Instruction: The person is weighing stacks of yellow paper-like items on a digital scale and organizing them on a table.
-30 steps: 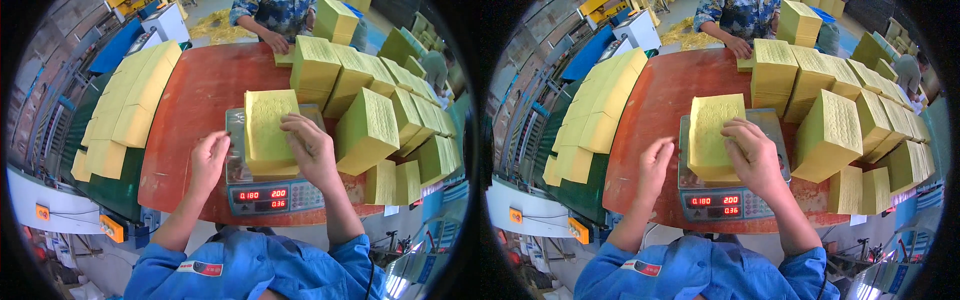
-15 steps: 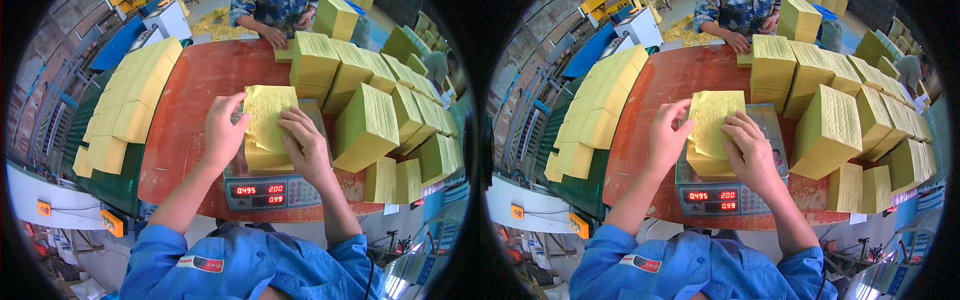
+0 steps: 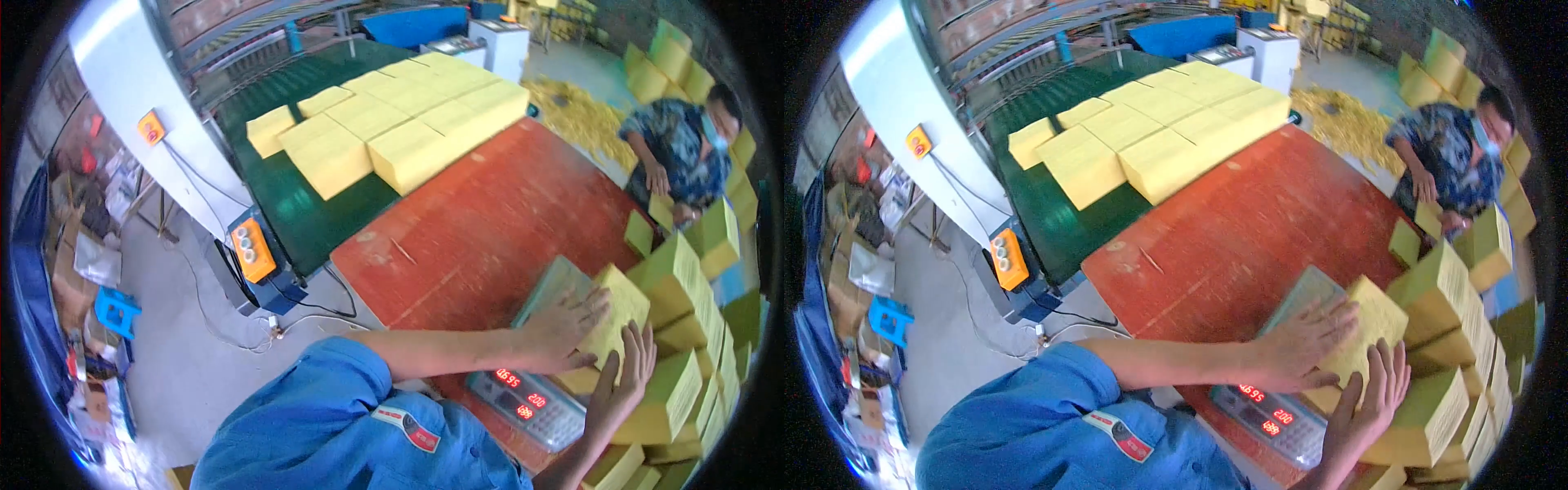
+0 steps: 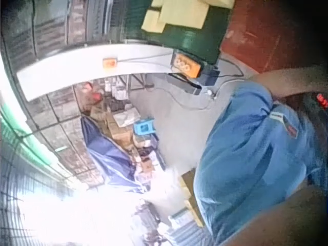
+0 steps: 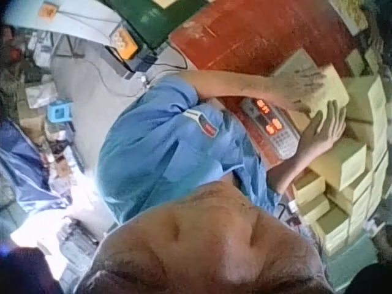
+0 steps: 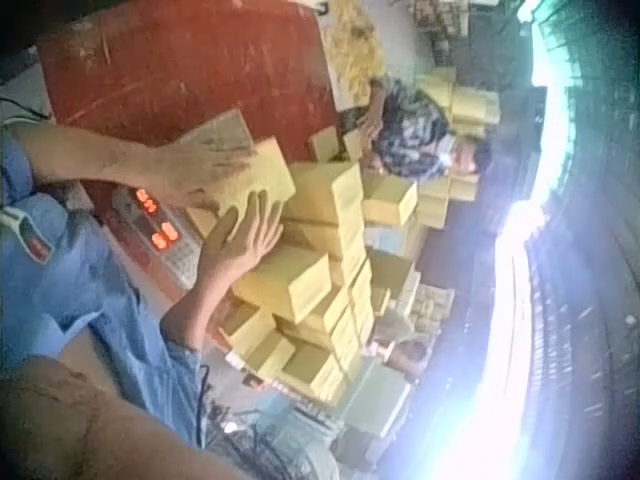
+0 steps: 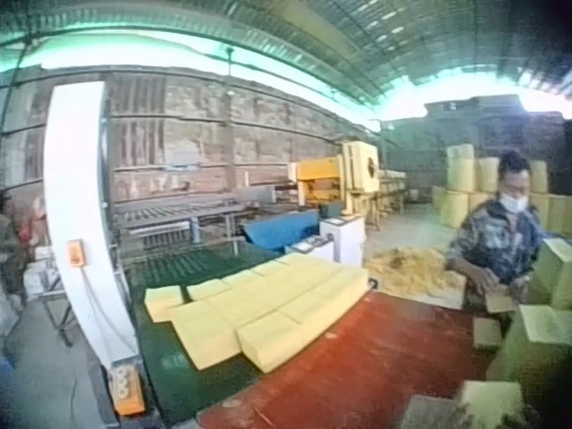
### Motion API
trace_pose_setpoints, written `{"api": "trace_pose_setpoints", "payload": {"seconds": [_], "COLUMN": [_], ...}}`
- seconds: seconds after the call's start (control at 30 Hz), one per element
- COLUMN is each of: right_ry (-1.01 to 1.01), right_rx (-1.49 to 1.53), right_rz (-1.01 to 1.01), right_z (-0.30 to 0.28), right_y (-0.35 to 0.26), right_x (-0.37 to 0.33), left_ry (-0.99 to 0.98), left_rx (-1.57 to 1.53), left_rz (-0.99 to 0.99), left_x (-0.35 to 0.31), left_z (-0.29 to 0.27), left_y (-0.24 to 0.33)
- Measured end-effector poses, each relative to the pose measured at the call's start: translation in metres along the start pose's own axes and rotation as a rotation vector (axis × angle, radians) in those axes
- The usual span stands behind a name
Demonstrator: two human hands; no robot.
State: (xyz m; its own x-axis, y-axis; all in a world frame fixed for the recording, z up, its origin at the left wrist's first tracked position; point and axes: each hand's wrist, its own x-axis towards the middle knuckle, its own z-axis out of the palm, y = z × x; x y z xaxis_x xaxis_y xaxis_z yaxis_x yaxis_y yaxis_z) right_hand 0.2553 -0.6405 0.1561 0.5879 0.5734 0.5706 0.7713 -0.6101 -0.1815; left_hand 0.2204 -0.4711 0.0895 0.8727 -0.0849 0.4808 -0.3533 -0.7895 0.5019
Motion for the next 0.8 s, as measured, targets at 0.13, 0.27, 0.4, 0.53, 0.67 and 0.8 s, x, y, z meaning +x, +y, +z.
{"api": "trace_pose_setpoints", "payload": {"seconds": [0.13,0.27,0.4,0.53,0.67,0.8], "right_ry": [-0.008,-0.071,-0.138,-0.343,-0.5,-0.306], "right_rx": [0.382,0.554,0.698,0.743,0.964,1.321], "right_rz": [-0.092,-0.287,-0.293,0.133,0.606,0.749], "right_z": [0.012,0.091,0.241,0.377,0.449,0.485], "right_y": [-0.087,-0.169,-0.22,-0.217,-0.228,-0.223], "right_x": [0.045,0.114,0.19,0.251,0.262,0.25], "left_ry": [0.151,0.567,0.502,0.227,0.107,-0.073], "left_rx": [0.14,0.327,0.624,0.422,0.352,0.267], "left_rz": [-0.106,-0.201,-0.49,-0.769,-0.861,-0.924], "left_x": [-0.031,-0.075,-0.11,-0.107,-0.125,-0.105], "left_z": [-0.079,-0.171,-0.252,-0.274,-0.288,-0.297], "left_y": [-0.023,-0.112,-0.238,-0.348,-0.39,-0.41]}}
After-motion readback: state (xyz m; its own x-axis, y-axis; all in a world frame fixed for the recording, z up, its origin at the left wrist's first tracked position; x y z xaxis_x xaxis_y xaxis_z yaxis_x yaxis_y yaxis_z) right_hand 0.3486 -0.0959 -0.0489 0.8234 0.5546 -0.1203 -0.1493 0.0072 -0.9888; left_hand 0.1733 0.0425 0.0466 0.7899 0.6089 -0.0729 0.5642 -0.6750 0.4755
